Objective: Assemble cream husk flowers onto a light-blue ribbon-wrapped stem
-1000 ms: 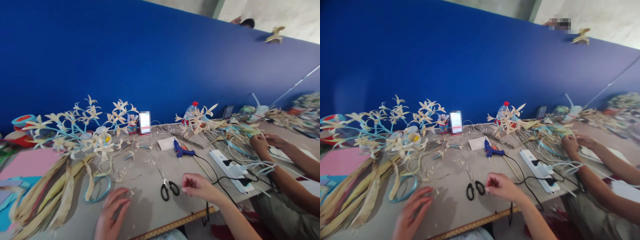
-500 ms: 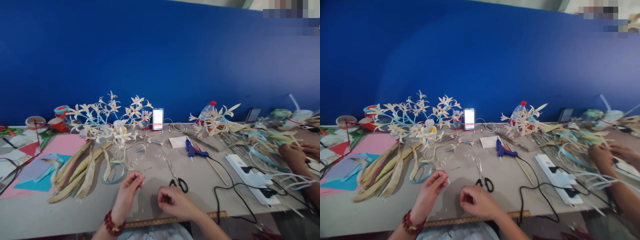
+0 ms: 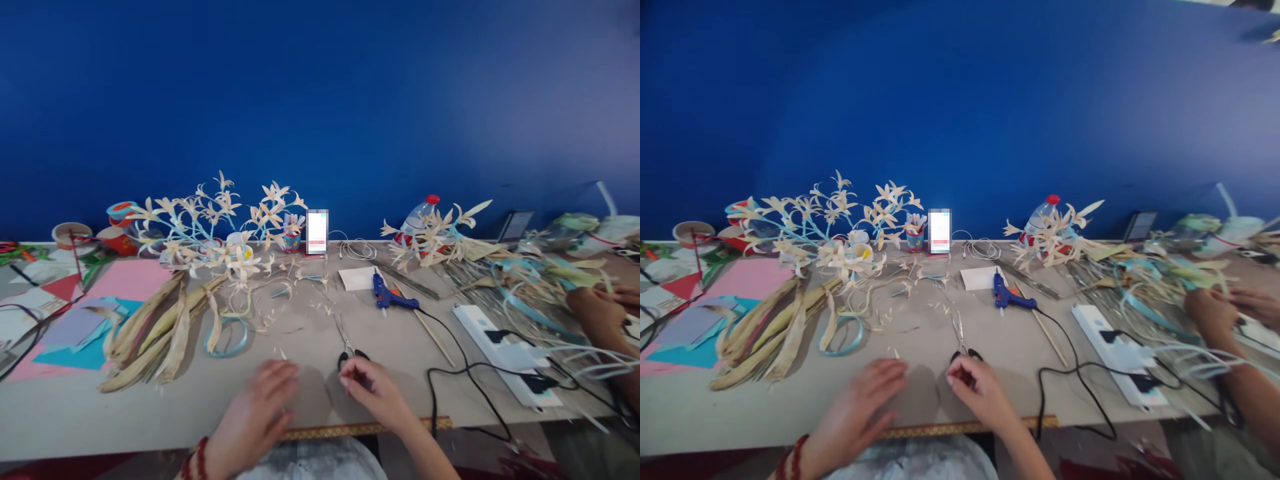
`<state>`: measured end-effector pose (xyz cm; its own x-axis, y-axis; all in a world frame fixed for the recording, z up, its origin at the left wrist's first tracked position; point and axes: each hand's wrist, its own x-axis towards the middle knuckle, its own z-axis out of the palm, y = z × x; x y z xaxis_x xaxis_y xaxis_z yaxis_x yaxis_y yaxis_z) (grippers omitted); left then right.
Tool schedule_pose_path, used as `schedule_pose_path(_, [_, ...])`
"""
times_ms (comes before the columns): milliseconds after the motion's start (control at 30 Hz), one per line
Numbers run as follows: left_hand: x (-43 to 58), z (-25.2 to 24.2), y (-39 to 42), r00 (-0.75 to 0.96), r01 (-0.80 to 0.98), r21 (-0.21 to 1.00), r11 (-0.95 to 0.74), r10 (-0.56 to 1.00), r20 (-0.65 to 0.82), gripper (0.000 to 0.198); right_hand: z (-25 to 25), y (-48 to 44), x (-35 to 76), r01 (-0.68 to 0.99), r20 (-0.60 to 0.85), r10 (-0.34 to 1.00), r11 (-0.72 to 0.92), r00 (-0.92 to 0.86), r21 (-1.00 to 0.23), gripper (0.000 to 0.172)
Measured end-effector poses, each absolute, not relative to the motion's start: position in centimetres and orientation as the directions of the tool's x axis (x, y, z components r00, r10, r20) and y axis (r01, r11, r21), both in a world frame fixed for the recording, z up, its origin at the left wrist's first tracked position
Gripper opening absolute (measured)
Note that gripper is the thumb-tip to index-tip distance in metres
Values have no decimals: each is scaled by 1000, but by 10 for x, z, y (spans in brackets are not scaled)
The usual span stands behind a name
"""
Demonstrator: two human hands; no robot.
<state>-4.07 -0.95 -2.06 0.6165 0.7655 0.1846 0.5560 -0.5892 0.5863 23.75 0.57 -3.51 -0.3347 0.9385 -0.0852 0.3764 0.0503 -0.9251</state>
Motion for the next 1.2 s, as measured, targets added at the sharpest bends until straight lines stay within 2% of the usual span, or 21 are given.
schedule_pose_path(67, [-30,-19,-12,815,454,490,-744,569,109,63,-37,9,235,376,-74,954,44,-292,-926,16])
schedule_pose_path(133, [-33,-24,-8,865,428,420,-800,498,68,76,-37,10,237,372,-86,958,23,-273,-928,18])
schedule_pose_path(200, [-49,-33,2,829,505,325,-799,554,75,81,-36,9,243,365,-96,962,4,-255,-931,19])
schedule_pose_path(267, [-65,-40,12,724,650,209,-730,679,118,85,-38,6,250,351,-86,969,1,-231,-936,21])
schedule_pose_path(333, [-70,-42,18,668,712,138,-689,724,170,86,-40,4,254,325,-63,978,6,-200,-946,22])
schedule_pose_path(400, [-57,-39,18,710,668,151,-728,685,162,87,-42,4,254,294,-50,985,1,-165,-956,24])
schedule_pose_path(467, [-32,-35,17,809,547,211,-810,576,117,90,-42,7,247,262,-50,989,-11,-142,-965,25])
schedule_pose_path(567, [0,-36,24,875,446,268,-854,479,69,93,-39,10,236,257,-40,985,4,-167,-966,25])
schedule_pose_path(700, [-12,-49,49,771,612,188,-768,632,74,92,-39,9,239,352,4,980,76,-200,-933,24])
schedule_pose_path(800, [-37,-53,57,636,753,104,-650,759,143,89,-44,5,248,428,28,995,68,-100,-901,22])
schedule_pose_path(867, [-41,-50,52,608,776,89,-624,778,156,87,-48,3,248,460,57,997,71,-43,-885,20])
schedule_pose_path(1000, [-5,-45,42,786,600,191,-777,617,39,90,-47,5,235,474,148,987,163,-70,-865,17])
schedule_pose_path(1067, [26,-45,44,818,549,262,-794,574,25,97,-46,6,230,431,196,979,203,-62,-879,17])
schedule_pose_path(1200, [82,-45,56,852,474,364,-802,522,42,101,-44,5,238,367,283,946,210,157,-906,15])
